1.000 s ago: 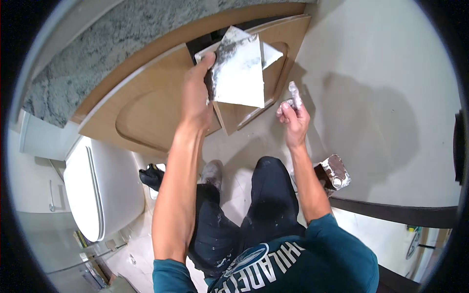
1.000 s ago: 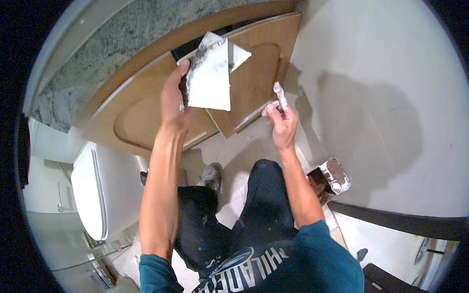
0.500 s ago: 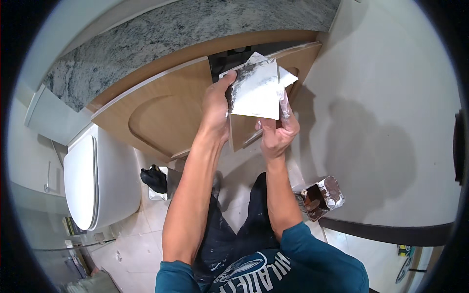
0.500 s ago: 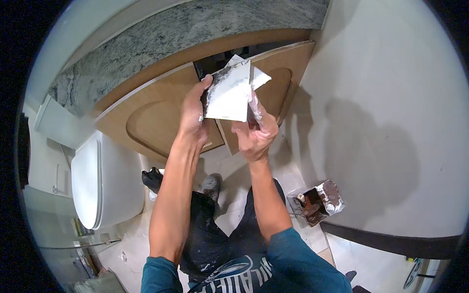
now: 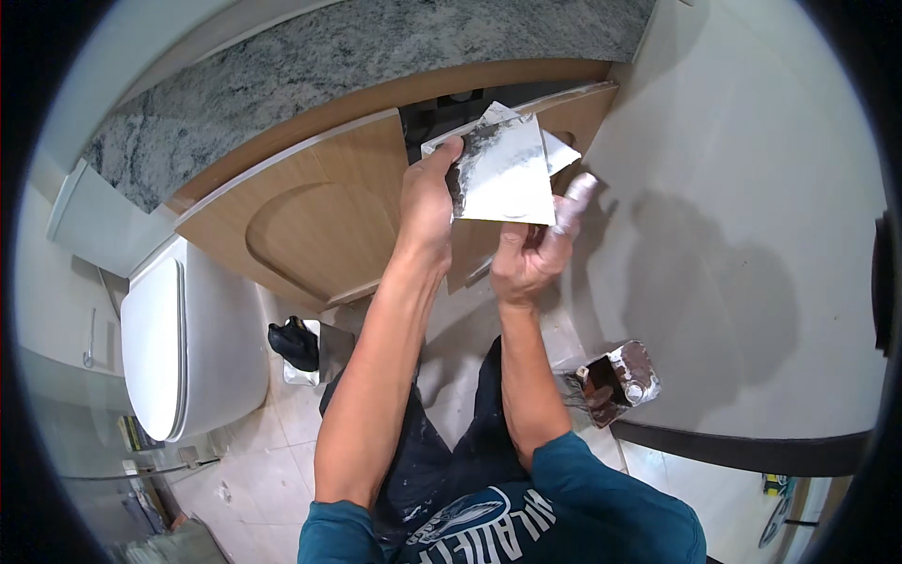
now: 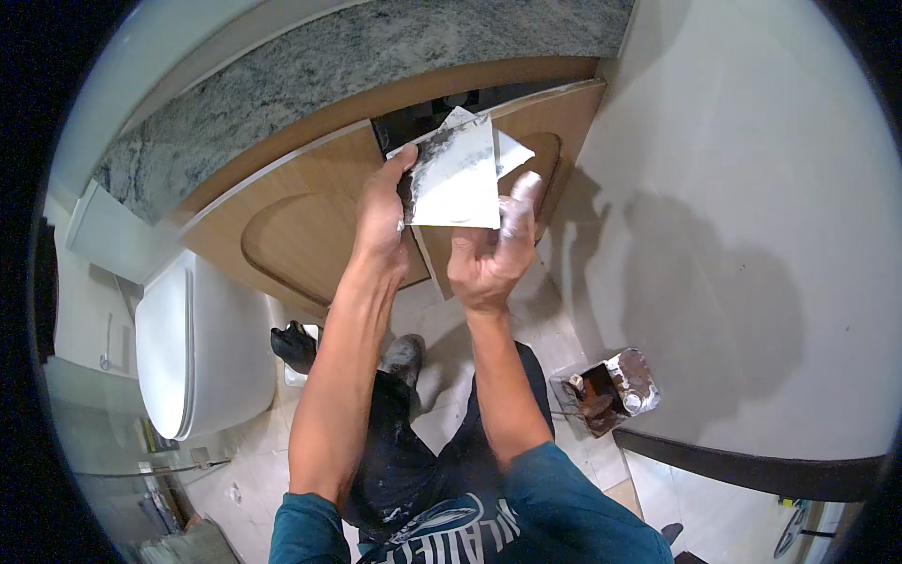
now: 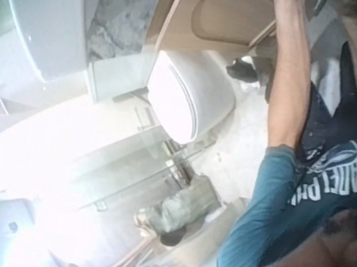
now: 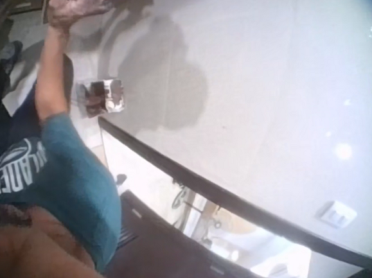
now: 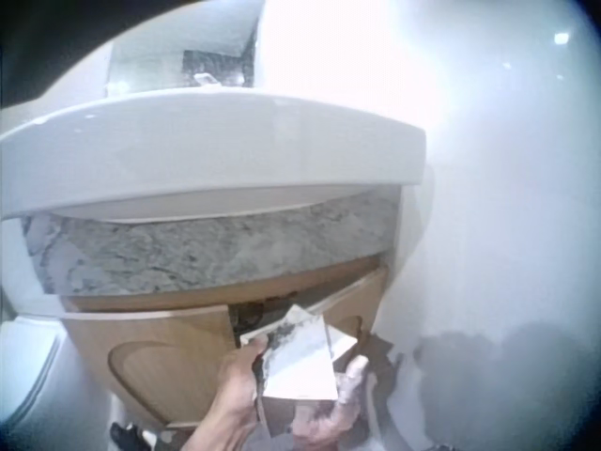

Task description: The person applies white putty to the edges of wooden cabinet doors using their fingers while holding a putty knife.

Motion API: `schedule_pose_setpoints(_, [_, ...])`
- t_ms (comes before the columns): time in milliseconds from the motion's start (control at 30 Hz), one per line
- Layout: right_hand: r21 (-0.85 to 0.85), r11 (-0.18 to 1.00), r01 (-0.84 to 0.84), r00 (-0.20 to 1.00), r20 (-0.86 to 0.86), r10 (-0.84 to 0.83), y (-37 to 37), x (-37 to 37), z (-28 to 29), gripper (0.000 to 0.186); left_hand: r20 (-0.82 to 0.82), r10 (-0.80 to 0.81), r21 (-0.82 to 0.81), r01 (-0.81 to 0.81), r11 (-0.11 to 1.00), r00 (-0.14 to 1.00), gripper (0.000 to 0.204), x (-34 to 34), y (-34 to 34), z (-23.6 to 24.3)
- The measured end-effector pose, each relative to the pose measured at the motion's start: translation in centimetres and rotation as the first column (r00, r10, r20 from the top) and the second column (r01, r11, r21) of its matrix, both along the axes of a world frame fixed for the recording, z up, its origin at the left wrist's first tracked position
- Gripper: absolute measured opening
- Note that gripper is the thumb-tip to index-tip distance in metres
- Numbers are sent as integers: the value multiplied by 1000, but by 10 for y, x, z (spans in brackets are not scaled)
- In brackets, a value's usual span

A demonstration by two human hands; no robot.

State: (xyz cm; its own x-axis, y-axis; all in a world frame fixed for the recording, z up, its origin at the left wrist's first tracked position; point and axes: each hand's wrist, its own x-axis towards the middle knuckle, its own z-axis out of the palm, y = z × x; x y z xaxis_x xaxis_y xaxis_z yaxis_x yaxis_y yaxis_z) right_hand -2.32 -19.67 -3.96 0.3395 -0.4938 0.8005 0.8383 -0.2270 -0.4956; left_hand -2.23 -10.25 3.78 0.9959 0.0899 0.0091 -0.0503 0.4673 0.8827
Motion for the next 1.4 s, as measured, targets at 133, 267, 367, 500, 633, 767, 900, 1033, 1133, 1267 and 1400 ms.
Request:
schedule_pose_setpoints(133, [-135, 978, 162, 987, 1, -163, 1, 0, -1, 59, 21, 5, -49, -4, 999, 1000, 36, -2, -3, -1])
schedule_pose_setpoints(267, [-235, 922, 308, 948, -4, -318, -8, -12, -5, 50, 43, 25, -58, -23, 998, 999, 38, -6, -9, 2])
schedule_pose_setpoints(367, [-308, 878, 365, 923, -5, -385, -14, -18, -6, 43, 28, -10, -34, 11, 999, 1000, 36, -3, -5, -2])
schedule_pose_setpoints(500, [351, 891, -287, 934, -103, 342, -8, -27, -3, 37, 25, -11, -32, 12, 999, 1000, 36, -3, -5, -2])
schedule_pose_setpoints(633, [560, -94, -823, 183, 418, 890, -13, -40, 3, 49, -4, 13, -10, -13, 1000, 1000, 36, -6, -5, -1])
schedule_pose_setpoints(767, [478, -209, -853, 27, 441, 897, -4, -38, 4, 50, 4, -23, -59, 24, 998, 1000, 34, -1, -3, -6])
schedule_pose_setpoints(900, [568, -36, -822, 228, 387, 894, -1, -33, 8, 34, -4, -29, -23, 29, 999, 1000, 35, -6, 0, 1])
schedule_pose_setpoints(1033, [560, 313, -767, 467, 153, 871, -7, -23, -9, 21, 24, 51, -52, -50, 997, 998, 36, -5, -6, 2])
schedule_pose_setpoints(1133, [460, 620, -636, 641, -133, 756, -16, -25, -35, 22, 7, 1, -27, -1, 1000, 1000, 34, -5, 3, -6])
schedule_pose_setpoints(1267, [290, 939, -187, 549, -761, 345, -70, 5, -141, 31, 26, -29, 41, 28, 999, 999, 32, 8, 10, -18])
schedule_pose_setpoints(1400, [-253, 926, -279, 419, -900, -120, -82, 39, -260, 36, 73, 44, 27, -46, 999, 996, 36, 11, 13, -23])
